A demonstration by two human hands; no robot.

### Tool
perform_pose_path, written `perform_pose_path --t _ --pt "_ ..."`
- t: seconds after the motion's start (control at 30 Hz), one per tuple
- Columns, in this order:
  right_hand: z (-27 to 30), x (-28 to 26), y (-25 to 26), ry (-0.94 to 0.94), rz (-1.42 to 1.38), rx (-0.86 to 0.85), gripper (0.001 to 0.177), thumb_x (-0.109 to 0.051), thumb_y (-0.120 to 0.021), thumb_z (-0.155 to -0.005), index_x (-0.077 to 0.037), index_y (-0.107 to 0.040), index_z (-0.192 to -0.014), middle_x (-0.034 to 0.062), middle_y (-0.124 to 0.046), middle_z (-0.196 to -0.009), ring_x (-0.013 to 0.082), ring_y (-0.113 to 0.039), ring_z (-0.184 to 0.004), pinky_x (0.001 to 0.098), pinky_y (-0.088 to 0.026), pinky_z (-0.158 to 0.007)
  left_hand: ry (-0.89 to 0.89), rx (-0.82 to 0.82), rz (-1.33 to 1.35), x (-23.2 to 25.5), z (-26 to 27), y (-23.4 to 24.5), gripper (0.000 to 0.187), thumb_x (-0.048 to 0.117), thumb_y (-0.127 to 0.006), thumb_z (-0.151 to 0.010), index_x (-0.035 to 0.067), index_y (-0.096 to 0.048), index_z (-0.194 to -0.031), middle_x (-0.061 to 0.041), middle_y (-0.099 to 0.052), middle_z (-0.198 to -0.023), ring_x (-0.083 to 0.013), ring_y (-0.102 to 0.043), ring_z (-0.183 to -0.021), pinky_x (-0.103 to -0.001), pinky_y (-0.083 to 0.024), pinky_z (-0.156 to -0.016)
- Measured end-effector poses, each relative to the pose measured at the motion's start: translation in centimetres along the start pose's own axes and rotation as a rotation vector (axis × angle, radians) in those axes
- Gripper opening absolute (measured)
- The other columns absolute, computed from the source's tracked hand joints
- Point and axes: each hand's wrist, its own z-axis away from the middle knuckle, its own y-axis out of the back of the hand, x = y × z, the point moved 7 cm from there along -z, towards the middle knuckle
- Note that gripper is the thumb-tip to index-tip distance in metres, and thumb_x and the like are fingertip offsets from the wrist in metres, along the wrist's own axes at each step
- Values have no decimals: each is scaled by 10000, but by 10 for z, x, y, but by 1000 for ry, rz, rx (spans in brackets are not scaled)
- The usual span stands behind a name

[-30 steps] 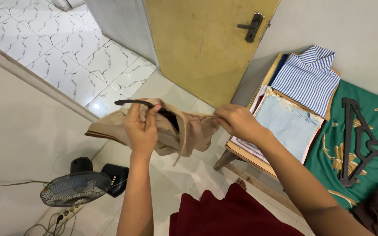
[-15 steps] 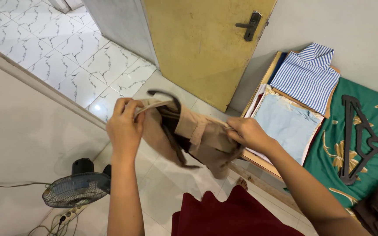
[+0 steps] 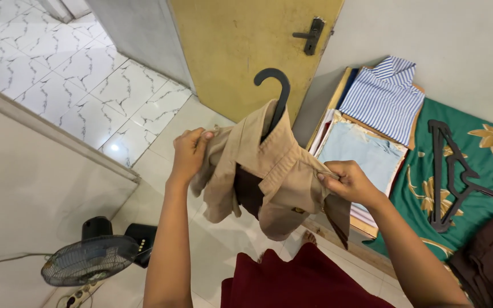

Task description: The person hangs several folded garments onto plastic hangers. They place a pair of brown shorts on a hanger, then a pair of beige shorts, and finally a beige short-sleeved shirt, adjusting each item before setting it aside.

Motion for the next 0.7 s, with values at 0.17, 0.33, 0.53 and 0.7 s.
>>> perform_pose_path --t 0.17,0.33,0.53,0.7 --pt "6 -11 7 -95 140 -74 234 -206 -658 -949 -8 -667 -825 80 -476 -567 133 -413 -549 335 -397 -512 -118 14 135 20 -3 -11 396 354 -590 -1054 25 -600 -832 -129 -537 -706 -296 -484 -721 -413 -391 -840" --pt "10 -45 25 53 275 145 191 -173 -660 -917 6 -657 -853 111 -562 -635 207 -492 -545 358 -461 -554 -121 73 148 43 -12 -5 344 362 -632 -1019 55 -657 -865 -99 -565 -717 -273 -508 -706 -392 -389 -820" --pt "38 -57 29 231 421 380 299 -133 -741 -861 43 -541 -727 157 -521 -670 288 -471 -551 390 -422 -540 -169 184 -115 30 -25 17 233 271 -663 -1021 61 -748 -965 -118 -669 -815 -274 -596 -828 -428 -427 -858" --pt "66 -23 62 191 302 525 301 -103 -746 -844 5 -518 -679 92 -481 -602 221 -466 -497 361 -381 -475 94 -139 284 -25 -20 -10 188 202 -606 -1033 41 -672 -1104 -55 -709 -929 -153 -613 -860 -276 -473 -780"
